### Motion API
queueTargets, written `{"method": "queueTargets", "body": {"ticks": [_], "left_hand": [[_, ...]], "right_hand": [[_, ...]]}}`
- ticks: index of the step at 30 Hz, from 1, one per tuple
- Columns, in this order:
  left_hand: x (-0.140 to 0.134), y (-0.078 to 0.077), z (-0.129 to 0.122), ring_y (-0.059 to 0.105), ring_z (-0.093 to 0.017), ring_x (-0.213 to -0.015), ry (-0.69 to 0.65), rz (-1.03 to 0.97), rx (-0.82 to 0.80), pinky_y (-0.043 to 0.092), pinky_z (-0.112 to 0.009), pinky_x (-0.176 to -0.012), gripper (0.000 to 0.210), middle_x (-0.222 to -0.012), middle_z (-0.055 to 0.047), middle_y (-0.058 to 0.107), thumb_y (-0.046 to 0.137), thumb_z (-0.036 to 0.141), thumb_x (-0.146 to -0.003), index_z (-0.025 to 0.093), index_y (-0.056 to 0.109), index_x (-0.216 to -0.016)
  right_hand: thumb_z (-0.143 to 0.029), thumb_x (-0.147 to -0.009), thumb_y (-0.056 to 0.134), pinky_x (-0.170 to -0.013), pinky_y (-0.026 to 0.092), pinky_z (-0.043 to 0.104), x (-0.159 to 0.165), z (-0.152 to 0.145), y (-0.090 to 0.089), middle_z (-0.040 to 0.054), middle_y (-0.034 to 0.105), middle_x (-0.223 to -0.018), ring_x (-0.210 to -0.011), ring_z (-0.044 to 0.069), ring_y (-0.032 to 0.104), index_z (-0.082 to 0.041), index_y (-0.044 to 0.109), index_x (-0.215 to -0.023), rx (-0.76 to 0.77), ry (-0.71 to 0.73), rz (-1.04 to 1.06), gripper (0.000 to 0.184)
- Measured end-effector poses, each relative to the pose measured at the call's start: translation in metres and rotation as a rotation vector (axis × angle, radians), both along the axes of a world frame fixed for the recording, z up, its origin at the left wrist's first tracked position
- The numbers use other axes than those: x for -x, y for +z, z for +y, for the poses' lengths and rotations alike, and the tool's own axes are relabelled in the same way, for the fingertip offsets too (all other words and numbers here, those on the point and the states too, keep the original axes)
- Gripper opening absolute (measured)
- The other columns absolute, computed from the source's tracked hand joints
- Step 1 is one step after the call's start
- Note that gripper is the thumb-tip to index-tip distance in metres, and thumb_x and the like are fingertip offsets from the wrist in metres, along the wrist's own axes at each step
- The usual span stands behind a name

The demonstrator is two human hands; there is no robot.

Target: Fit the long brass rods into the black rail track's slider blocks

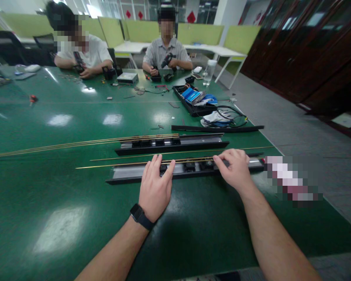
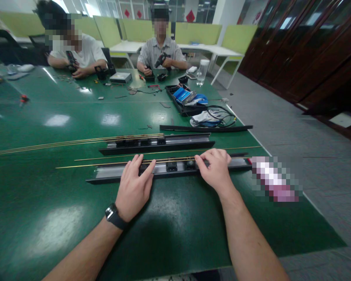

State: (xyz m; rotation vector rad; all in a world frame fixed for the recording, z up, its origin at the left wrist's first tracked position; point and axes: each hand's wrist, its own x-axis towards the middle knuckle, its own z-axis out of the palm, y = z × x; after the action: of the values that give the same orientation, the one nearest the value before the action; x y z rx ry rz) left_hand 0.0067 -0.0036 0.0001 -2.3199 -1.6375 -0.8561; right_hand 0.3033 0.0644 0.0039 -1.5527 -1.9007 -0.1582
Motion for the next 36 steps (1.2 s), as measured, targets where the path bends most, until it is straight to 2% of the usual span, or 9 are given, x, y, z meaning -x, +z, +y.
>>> {"method": "queueTargets", "body": {"ticks": [18, 32, 36], "left_hand": [[0.0, -0.001, 0.0, 0.041, -0.04, -0.155, 0.005, 0.013, -0.001, 0.044, -0.061, -0.12, 0.053, -0.161, -0.023, 0.047, 0.059, 0.014, -0.099, 0.023, 0.058, -0.151], [0.0, -0.001, 0.0, 0.043, -0.041, -0.153, 0.005, 0.004, -0.004, 0.044, -0.061, -0.12, 0.052, -0.159, -0.024, 0.049, 0.059, 0.014, -0.099, 0.022, 0.059, -0.15], [0.0, 0.0, 0.0, 0.043, -0.041, -0.153, 0.007, 0.01, -0.009, 0.044, -0.061, -0.12, 0.053, -0.159, -0.024, 0.049, 0.06, 0.013, -0.098, 0.022, 0.059, -0.15]], "right_hand": [[-0.048, -0.101, 0.058, -0.092, 0.032, 0.046, 0.006, -0.003, 0.002, 0.0053, 0.073, -0.091, -0.105, 0.028, 0.056, -0.025, 0.072, -0.08, 0.008, 0.033, 0.018, 0.034], [-0.048, -0.099, 0.059, -0.089, 0.033, 0.045, -0.005, 0.0, 0.0, 0.0064, 0.071, -0.09, -0.101, 0.028, 0.055, -0.024, 0.07, -0.077, -0.023, -0.003, -0.015, 0.035], [-0.05, -0.1, 0.059, -0.089, 0.033, 0.045, -0.002, -0.001, 0.0, 0.0061, 0.072, -0.092, -0.102, 0.028, 0.056, -0.025, 0.072, -0.081, -0.026, 0.01, -0.013, 0.034]]}}
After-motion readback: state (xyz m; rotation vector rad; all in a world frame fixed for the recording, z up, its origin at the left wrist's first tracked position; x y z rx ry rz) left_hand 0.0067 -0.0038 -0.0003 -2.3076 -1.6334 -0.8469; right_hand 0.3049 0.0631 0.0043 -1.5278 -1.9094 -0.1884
